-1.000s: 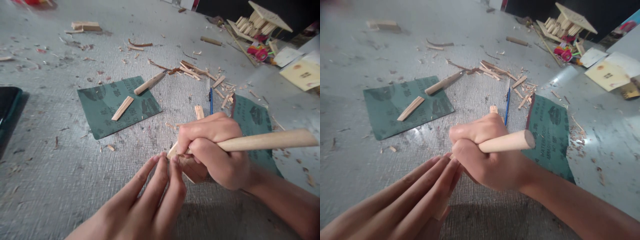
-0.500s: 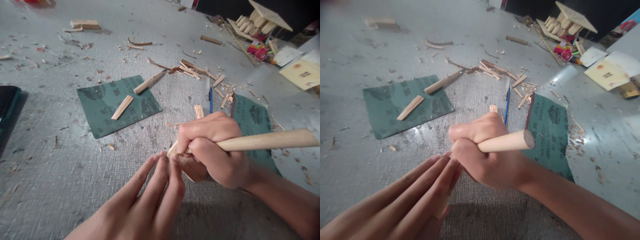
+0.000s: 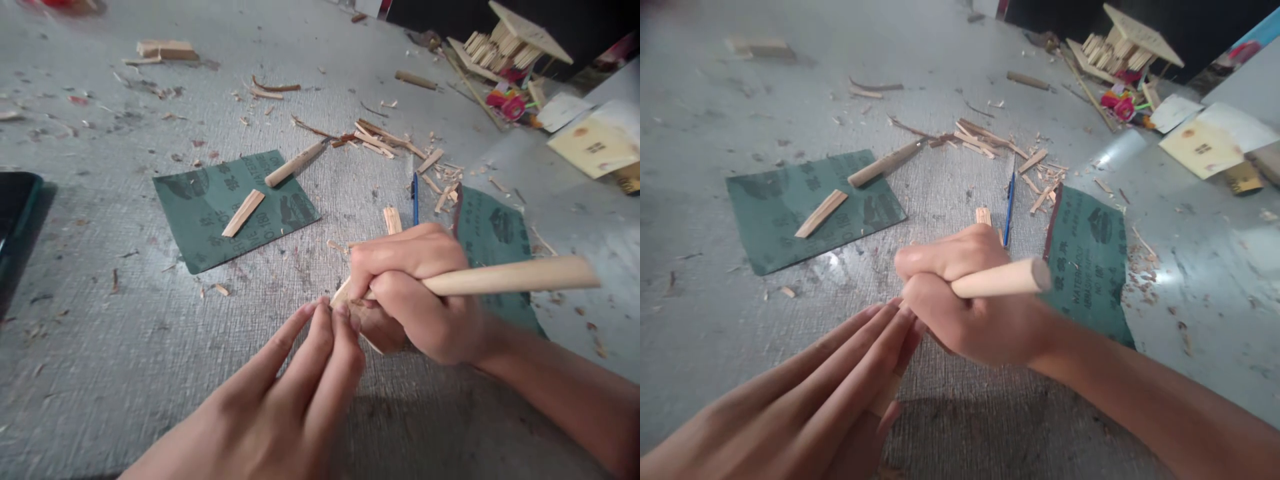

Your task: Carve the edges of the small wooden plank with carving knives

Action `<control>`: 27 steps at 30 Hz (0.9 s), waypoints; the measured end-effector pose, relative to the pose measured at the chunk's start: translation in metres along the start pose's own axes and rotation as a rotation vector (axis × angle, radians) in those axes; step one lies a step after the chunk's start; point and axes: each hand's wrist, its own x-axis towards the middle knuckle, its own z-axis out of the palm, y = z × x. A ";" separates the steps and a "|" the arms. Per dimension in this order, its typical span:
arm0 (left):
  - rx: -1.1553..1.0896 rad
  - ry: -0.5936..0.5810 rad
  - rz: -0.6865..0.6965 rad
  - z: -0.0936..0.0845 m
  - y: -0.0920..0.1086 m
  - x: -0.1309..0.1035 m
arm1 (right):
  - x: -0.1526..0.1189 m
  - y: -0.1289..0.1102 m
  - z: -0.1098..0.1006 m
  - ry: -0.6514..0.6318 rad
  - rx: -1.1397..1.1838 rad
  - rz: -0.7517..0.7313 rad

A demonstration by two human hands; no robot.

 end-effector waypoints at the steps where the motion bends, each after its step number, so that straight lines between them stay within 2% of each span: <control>1: 0.000 0.009 0.009 0.000 0.000 0.000 | 0.000 -0.001 -0.001 -0.014 -0.004 0.015; 5: 0.027 0.004 0.078 -0.002 0.000 0.002 | -0.001 -0.004 -0.001 -0.033 -0.013 0.069; 12: 0.039 -0.063 0.038 -0.008 0.006 0.006 | -0.008 -0.001 0.011 0.148 -0.023 0.064; 15: 0.023 -0.092 0.025 -0.011 0.008 0.006 | -0.009 -0.001 0.012 0.144 -0.045 0.028; 20: 0.005 -0.058 0.016 -0.008 0.006 0.006 | -0.009 -0.002 0.010 0.110 -0.033 0.009; 27: 0.037 -0.066 0.025 -0.004 0.006 0.004 | -0.007 -0.001 0.011 0.152 -0.043 -0.040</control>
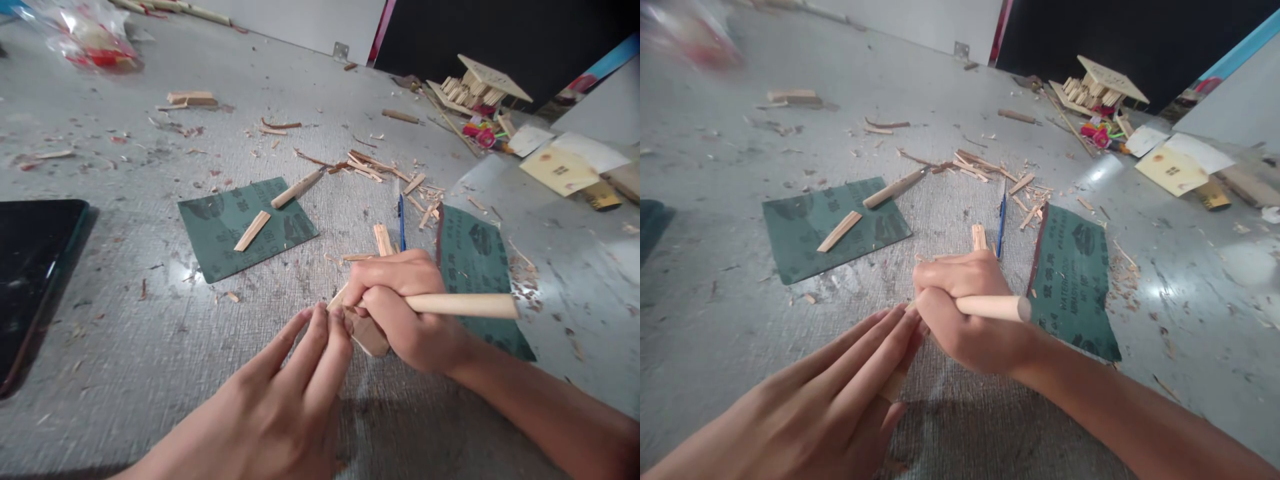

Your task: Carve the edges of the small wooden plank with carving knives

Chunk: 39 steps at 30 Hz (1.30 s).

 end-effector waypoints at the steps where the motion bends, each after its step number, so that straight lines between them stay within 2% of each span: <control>1: 0.007 0.005 0.008 0.000 0.000 -0.001 | 0.000 0.000 0.000 0.008 -0.002 -0.006; 4: 0.026 -0.004 0.011 -0.001 0.000 -0.003 | -0.001 -0.001 0.000 0.009 -0.022 -0.007; 15: 0.048 0.078 0.047 0.003 -0.007 -0.002 | -0.002 0.000 0.000 0.001 -0.025 -0.038; 28: 0.010 0.049 0.048 0.001 -0.009 -0.001 | -0.005 0.000 -0.002 -0.005 0.005 -0.022; 39: -0.018 0.093 0.030 0.003 -0.008 0.000 | -0.008 0.001 -0.002 -0.016 0.009 -0.029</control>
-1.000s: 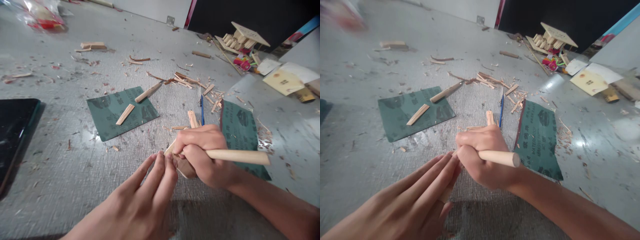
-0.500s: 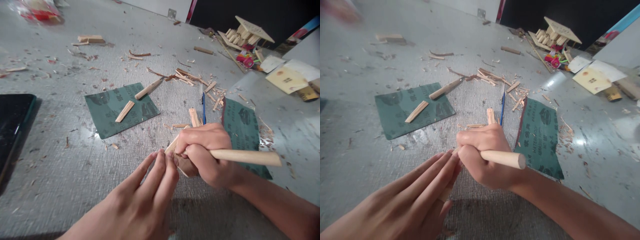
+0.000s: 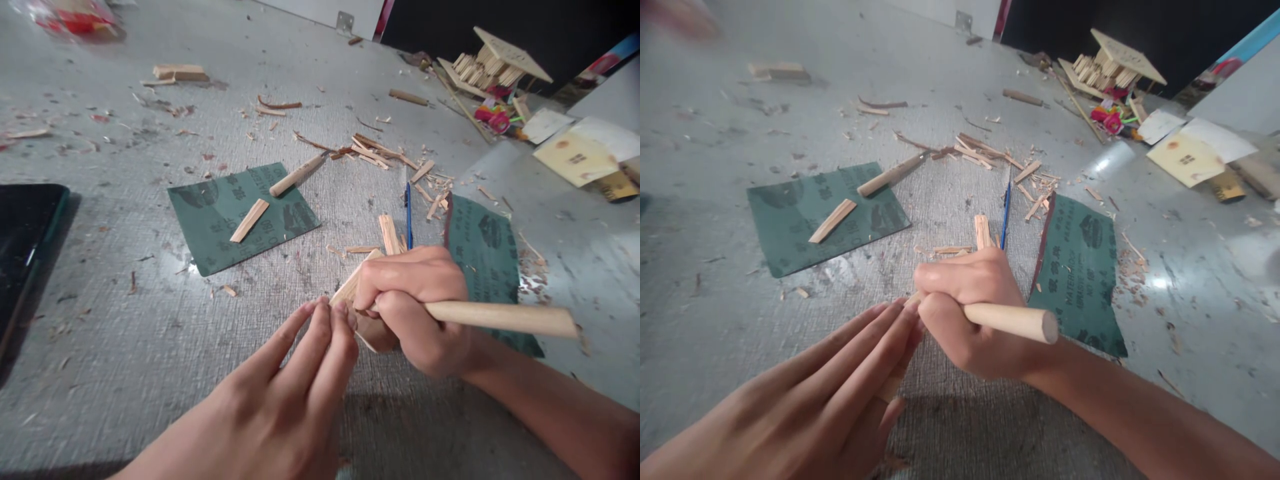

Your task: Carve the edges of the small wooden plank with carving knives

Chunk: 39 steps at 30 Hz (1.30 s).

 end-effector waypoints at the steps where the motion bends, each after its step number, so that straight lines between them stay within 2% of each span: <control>1: 0.002 -0.005 -0.006 0.000 0.000 0.000 | 0.000 0.000 0.000 0.000 -0.001 -0.005; 15: -0.011 -0.012 -0.003 -0.003 0.002 -0.001 | 0.001 0.000 -0.001 -0.019 -0.010 -0.008; 19: 0.012 -0.053 -0.030 -0.003 0.006 0.000 | 0.002 0.002 -0.003 -0.051 0.019 -0.003; 22: 0.028 -0.099 -0.003 -0.004 0.007 0.002 | 0.004 -0.002 -0.006 -0.103 0.018 0.082; 26: 0.038 -0.104 0.029 -0.006 0.003 0.006 | 0.007 -0.011 -0.012 -0.182 -0.042 0.201; 31: 0.055 -0.111 0.061 -0.013 0.000 0.010 | 0.001 -0.007 -0.013 -0.175 -0.033 0.074; 36: 0.091 -0.153 0.051 -0.015 0.003 0.010 | -0.004 0.003 -0.007 -0.075 0.027 -0.031; 39: 0.083 -0.114 0.046 -0.011 0.004 0.008 | -0.006 0.003 -0.003 -0.015 0.019 -0.039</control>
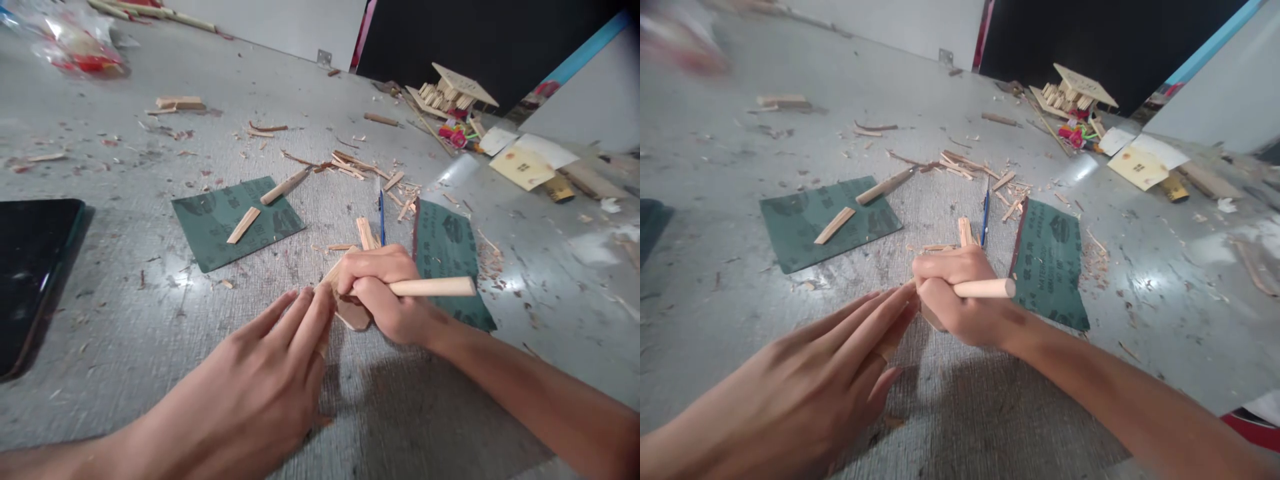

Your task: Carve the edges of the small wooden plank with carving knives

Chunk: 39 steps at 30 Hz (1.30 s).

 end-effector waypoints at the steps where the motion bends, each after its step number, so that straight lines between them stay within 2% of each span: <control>1: -0.008 0.005 0.000 0.001 0.000 0.000 | -0.001 0.000 0.001 0.018 0.001 0.006; 5: -0.031 -0.003 -0.001 0.004 0.001 0.000 | -0.002 -0.001 0.003 0.052 0.004 0.033; 11: -0.030 -0.014 -0.012 0.001 0.003 -0.004 | -0.003 -0.003 0.001 0.018 0.010 0.070; 16: -0.008 -0.013 0.004 0.003 0.002 -0.006 | -0.002 -0.003 0.004 0.070 -0.007 0.041; 28: 0.004 -0.010 -0.022 0.005 0.006 -0.007 | -0.005 -0.002 0.005 0.091 -0.056 0.004; 39: -0.002 0.008 -0.066 0.005 0.008 -0.007 | -0.010 -0.005 0.005 0.095 -0.002 0.038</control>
